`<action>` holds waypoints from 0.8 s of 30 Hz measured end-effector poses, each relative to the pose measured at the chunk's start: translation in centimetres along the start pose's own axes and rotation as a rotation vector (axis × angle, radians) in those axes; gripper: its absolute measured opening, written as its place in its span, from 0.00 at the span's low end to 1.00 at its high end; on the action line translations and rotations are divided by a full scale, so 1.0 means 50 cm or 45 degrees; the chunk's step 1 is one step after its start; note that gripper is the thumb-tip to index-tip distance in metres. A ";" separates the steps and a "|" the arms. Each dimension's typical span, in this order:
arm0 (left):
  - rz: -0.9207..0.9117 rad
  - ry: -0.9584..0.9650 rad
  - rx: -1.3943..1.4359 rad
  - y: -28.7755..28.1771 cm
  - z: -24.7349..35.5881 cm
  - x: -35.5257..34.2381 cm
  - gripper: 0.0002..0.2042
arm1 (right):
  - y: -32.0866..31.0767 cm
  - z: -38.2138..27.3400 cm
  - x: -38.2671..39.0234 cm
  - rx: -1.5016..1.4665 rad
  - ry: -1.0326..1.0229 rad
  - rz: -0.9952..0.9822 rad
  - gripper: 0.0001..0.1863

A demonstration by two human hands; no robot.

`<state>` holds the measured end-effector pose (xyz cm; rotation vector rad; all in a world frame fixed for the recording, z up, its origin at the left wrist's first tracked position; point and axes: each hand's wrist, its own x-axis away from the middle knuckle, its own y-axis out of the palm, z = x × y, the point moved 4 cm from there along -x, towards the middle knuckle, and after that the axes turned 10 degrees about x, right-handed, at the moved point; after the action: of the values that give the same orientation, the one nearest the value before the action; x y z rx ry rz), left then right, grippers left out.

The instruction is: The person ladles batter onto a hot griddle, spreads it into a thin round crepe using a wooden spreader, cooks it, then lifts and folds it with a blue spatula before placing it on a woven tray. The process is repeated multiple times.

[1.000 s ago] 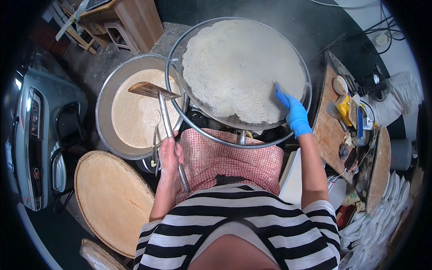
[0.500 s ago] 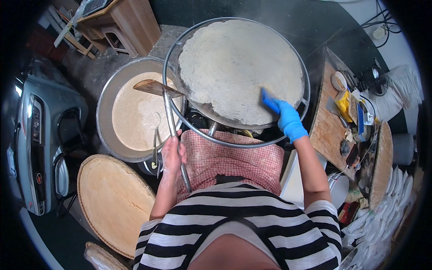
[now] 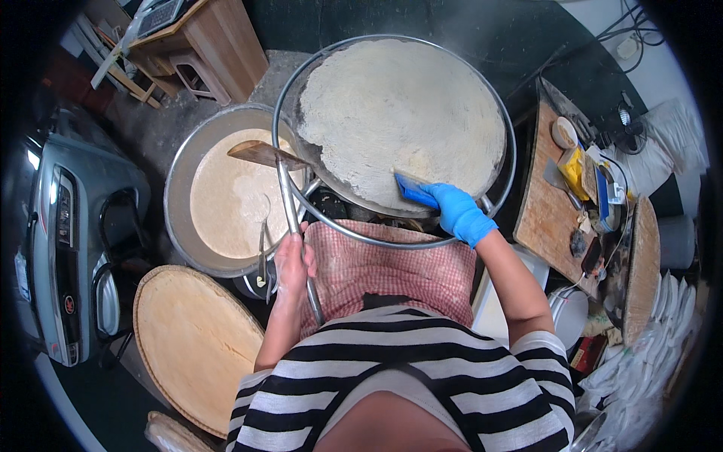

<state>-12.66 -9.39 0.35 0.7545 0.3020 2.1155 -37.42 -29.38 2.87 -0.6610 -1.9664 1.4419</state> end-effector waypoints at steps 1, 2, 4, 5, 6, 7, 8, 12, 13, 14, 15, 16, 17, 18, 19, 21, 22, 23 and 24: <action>0.001 0.004 -0.025 -0.003 0.002 0.002 0.17 | -0.001 0.006 0.005 -0.056 -0.011 0.021 0.25; 0.006 0.006 -0.049 -0.006 0.003 0.003 0.17 | -0.001 0.017 0.007 -0.114 -0.044 0.032 0.25; 0.055 0.011 -0.018 -0.015 0.004 0.005 0.16 | -0.013 0.065 0.008 -0.175 -0.018 0.279 0.27; 0.085 0.006 -0.011 -0.019 0.004 0.005 0.16 | -0.013 0.102 0.000 -0.119 0.131 0.329 0.27; 0.107 0.002 0.000 -0.022 0.003 0.004 0.16 | -0.015 0.139 -0.011 -0.072 0.259 0.414 0.26; 0.125 -0.011 0.011 -0.024 0.002 0.002 0.16 | -0.015 0.171 -0.024 -0.018 0.298 0.460 0.25; 0.098 0.009 0.011 -0.023 0.003 0.000 0.16 | -0.015 0.201 -0.040 0.032 0.368 0.515 0.24; 0.067 0.014 -0.012 -0.015 0.000 -0.007 0.17 | 0.043 0.219 -0.104 0.325 0.456 0.419 0.23; 0.068 0.009 -0.031 -0.013 -0.001 -0.008 0.17 | 0.062 0.201 -0.103 0.524 0.440 0.361 0.22; 0.069 0.001 -0.020 -0.010 -0.003 -0.008 0.17 | 0.074 0.185 -0.094 0.588 0.436 0.365 0.24; 0.070 -0.003 -0.009 -0.007 -0.005 -0.009 0.17 | 0.081 0.169 -0.076 0.566 0.412 0.364 0.25; 0.066 -0.007 0.000 -0.004 -0.005 -0.010 0.17 | 0.083 0.156 -0.053 0.552 0.388 0.350 0.27; 0.068 -0.012 -0.005 -0.001 -0.006 -0.012 0.17 | 0.082 0.149 -0.032 0.475 0.375 0.266 0.28; 0.069 -0.016 -0.008 0.000 -0.006 -0.014 0.17 | 0.075 0.142 -0.009 0.419 0.347 0.212 0.29; 0.064 -0.025 0.001 0.002 -0.006 -0.015 0.17 | 0.063 0.135 0.006 0.380 0.292 0.166 0.30; 0.059 -0.032 -0.008 0.001 -0.005 -0.015 0.17 | 0.019 0.126 0.030 0.244 0.213 0.260 0.25; 0.055 -0.037 -0.008 0.000 -0.004 -0.015 0.17 | 0.002 0.123 0.034 0.195 0.232 0.231 0.23; 0.058 -0.033 -0.009 -0.001 -0.003 -0.014 0.17 | -0.015 0.124 0.033 0.089 0.328 0.238 0.21; 0.061 -0.028 -0.009 -0.003 -0.002 -0.014 0.17 | -0.027 0.114 0.028 0.076 0.288 0.200 0.21</action>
<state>-12.30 -9.83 -0.07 0.7876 0.2672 2.1511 -42.56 -32.53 3.13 -0.9265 -1.7224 1.4423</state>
